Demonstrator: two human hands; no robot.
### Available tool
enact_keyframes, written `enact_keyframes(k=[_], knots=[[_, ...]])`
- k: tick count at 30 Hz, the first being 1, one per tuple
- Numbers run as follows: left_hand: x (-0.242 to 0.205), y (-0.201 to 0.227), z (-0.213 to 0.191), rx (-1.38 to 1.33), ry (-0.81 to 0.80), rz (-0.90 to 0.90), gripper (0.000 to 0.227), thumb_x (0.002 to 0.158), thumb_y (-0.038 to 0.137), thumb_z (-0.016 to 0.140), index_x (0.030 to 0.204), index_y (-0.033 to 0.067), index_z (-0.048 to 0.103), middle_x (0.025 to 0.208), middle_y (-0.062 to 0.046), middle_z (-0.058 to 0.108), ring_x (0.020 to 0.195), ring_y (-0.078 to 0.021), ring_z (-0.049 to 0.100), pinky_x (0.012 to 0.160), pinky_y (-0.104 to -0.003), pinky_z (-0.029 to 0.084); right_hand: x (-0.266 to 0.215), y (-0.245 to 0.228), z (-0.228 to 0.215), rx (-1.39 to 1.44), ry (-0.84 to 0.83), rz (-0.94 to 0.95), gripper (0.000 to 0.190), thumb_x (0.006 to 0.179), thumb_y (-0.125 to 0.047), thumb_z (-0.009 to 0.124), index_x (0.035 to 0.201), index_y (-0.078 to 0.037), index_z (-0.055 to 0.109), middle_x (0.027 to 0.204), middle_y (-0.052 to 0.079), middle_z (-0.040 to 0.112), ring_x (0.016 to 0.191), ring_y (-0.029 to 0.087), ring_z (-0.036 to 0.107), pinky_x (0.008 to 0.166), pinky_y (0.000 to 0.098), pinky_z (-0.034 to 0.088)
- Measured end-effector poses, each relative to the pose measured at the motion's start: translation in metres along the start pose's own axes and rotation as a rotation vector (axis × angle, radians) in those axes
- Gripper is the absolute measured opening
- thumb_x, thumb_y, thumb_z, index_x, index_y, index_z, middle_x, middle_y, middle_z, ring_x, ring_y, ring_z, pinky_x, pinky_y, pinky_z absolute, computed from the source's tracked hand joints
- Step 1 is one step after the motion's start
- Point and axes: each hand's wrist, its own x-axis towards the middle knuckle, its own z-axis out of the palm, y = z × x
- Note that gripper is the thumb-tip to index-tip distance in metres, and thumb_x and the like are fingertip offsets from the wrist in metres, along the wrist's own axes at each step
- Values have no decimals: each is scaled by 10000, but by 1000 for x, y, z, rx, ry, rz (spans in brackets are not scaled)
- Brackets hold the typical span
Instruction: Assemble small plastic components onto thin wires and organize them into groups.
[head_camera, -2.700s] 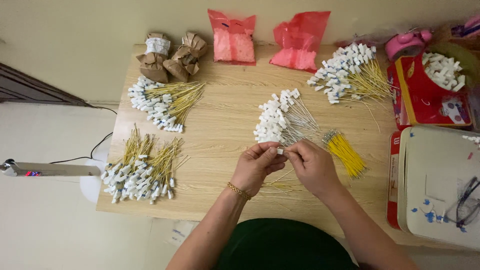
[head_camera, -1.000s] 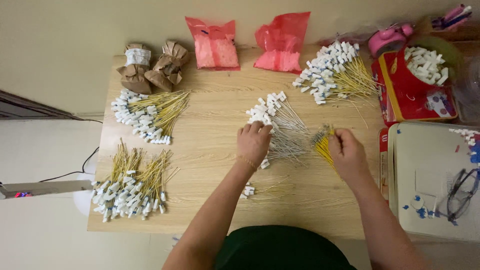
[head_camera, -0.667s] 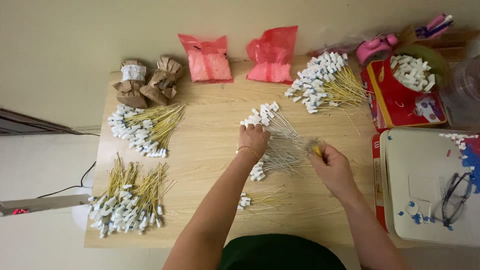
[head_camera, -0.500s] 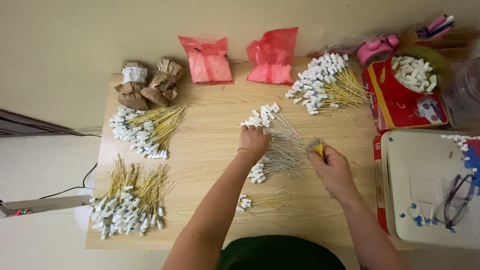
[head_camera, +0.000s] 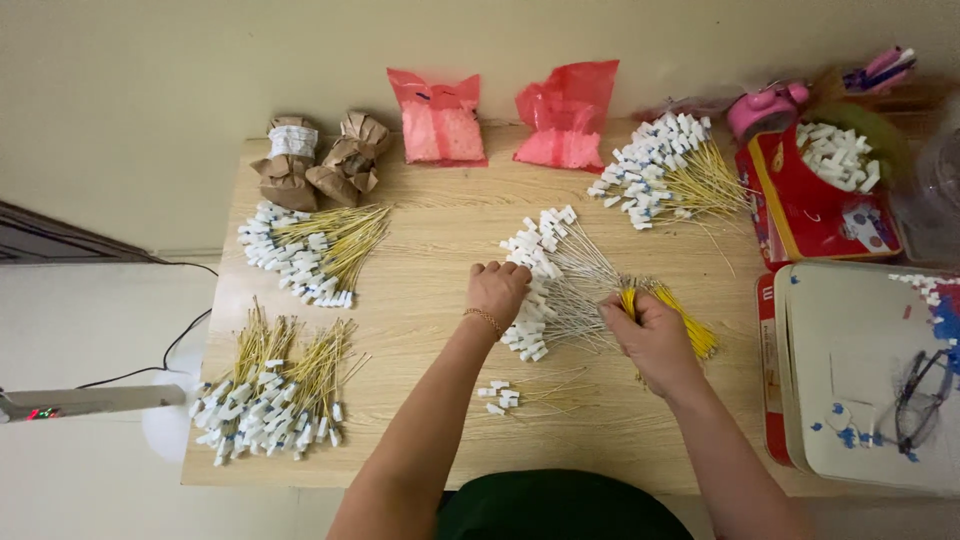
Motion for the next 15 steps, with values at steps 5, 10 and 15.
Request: enact_keyframes(k=[5,10,15], knots=[[8,11,-1,-38,40,22,470,891,411,744,1312,405,537,1132,42,631,1100,-218,635,982,-462,452,-20,-14,5,-37,10,-2,43,932,-75,700,894,-55,704,518,-22,432,428,50,437,413,204,349],[31,25,-26,-51,19,75,326,961,379,674,1283,387,620,1275,33,584,1178,-231,577,971,-454,456,-46,-20,-2,-102,81,16,286,969,-121,688,703,-23,651,446,36,454,390,107,382,377,255,311],[45,39,-58,132,-238,136,211,965,238,647,1152,235,746,1219,9,697,1138,-237,578,975,-470,414,-59,1,-5,34,167,300,200,1004,-101,616,1102,50,703,653,61,464,527,146,361,458,310,302]])
